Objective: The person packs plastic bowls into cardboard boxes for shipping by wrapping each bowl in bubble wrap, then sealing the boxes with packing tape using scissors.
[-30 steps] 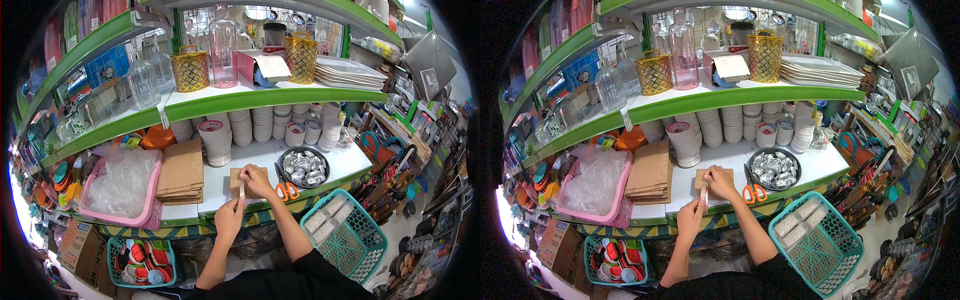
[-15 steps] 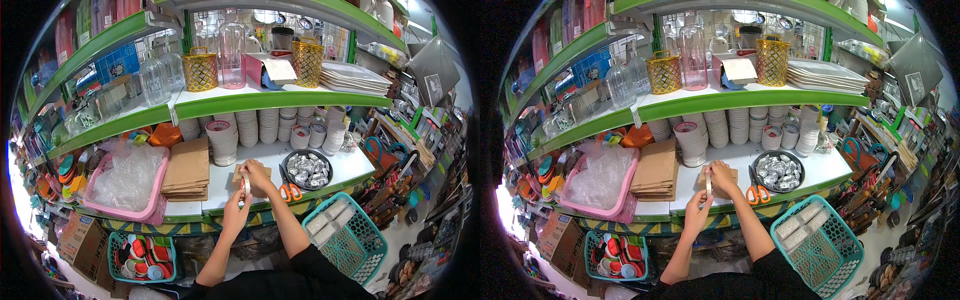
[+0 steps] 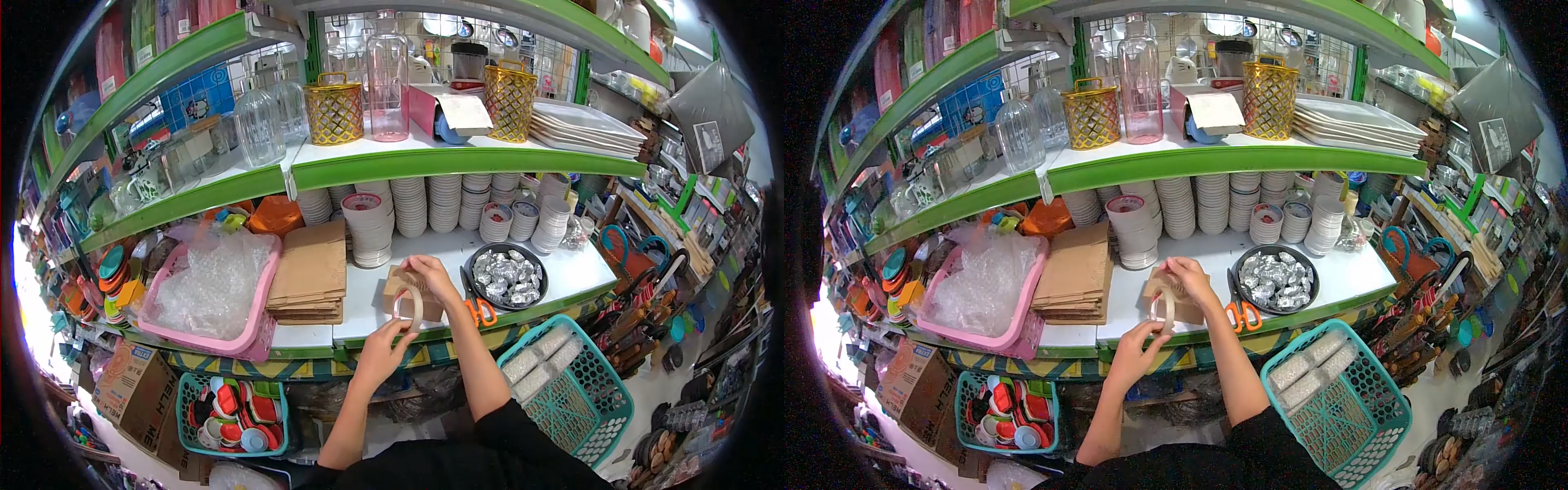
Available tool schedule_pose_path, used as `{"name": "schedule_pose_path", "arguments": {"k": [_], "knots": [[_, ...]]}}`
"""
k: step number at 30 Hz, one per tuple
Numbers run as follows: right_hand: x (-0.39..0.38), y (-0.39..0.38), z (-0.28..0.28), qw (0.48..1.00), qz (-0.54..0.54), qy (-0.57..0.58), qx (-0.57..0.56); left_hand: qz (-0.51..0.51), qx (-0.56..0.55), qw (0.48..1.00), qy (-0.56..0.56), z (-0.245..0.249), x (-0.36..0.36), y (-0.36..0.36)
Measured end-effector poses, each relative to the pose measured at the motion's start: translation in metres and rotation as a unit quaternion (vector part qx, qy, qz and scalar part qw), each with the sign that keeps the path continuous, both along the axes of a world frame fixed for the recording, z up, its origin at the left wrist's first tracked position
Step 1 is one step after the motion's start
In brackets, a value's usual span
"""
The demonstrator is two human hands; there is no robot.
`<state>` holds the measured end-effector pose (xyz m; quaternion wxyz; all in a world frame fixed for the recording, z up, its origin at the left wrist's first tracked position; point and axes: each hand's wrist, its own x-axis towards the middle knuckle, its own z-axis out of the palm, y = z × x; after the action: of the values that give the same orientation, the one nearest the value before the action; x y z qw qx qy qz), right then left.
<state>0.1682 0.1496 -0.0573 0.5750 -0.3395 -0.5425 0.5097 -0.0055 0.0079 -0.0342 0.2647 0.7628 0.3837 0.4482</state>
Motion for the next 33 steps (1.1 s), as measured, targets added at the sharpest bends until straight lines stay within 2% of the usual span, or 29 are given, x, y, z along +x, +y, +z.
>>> {"name": "schedule_pose_path", "arguments": {"k": [2, 5, 7, 9, 11, 17, 21, 24, 27, 29, 32, 33], "knots": [[-0.001, -0.002, 0.001, 0.996, 0.076, -0.008, -0.046, 0.004, 0.023, 1.0, 0.015, -0.006, -0.001, 0.0], [0.0, -0.005, 0.005, 0.989, 0.139, -0.028, -0.047, 0.016, 0.057, 0.997, 0.055, -0.017, -0.005, 0.003], [0.001, -0.01, 0.011, 0.988, 0.145, -0.047, -0.036, 0.044, 0.142, 0.985, 0.091, -0.029, -0.009, 0.009], [0.0, -0.012, 0.012, 0.986, 0.152, -0.067, -0.026, 0.045, 0.15, 0.982, 0.104, -0.037, -0.013, 0.013], [-0.003, -0.013, 0.011, 0.979, 0.135, -0.153, -0.002, 0.043, 0.157, 0.98, 0.117, -0.039, -0.016, 0.014], [-0.002, -0.014, 0.015, 0.965, 0.143, -0.218, 0.034, 0.021, 0.177, 0.976, 0.124, -0.034, -0.016, 0.013], [-0.004, -0.014, 0.015, 0.977, 0.156, -0.145, 0.009, 0.021, 0.187, 0.975, 0.118, -0.038, -0.018, 0.015], [-0.005, -0.01, 0.009, 0.984, 0.142, -0.108, -0.001, 0.026, 0.184, 0.977, 0.103, -0.037, -0.016, 0.015], [-0.005, -0.011, 0.009, 0.985, 0.088, -0.146, 0.015, 0.045, 0.145, 0.986, 0.073, -0.023, -0.013, 0.01], [-0.005, -0.012, 0.009, 0.99, 0.027, -0.133, -0.042, 0.054, 0.114, 0.991, 0.052, -0.022, -0.011, 0.011], [-0.005, -0.005, 0.002, 0.988, -0.022, -0.15, 0.009, 0.068, 0.141, 0.988, -0.002, -0.025, -0.007, 0.016], [-0.006, -0.003, -0.002, 0.988, -0.022, -0.151, 0.01, 0.064, 0.096, 0.993, -0.016, -0.017, -0.005, 0.014]]}}
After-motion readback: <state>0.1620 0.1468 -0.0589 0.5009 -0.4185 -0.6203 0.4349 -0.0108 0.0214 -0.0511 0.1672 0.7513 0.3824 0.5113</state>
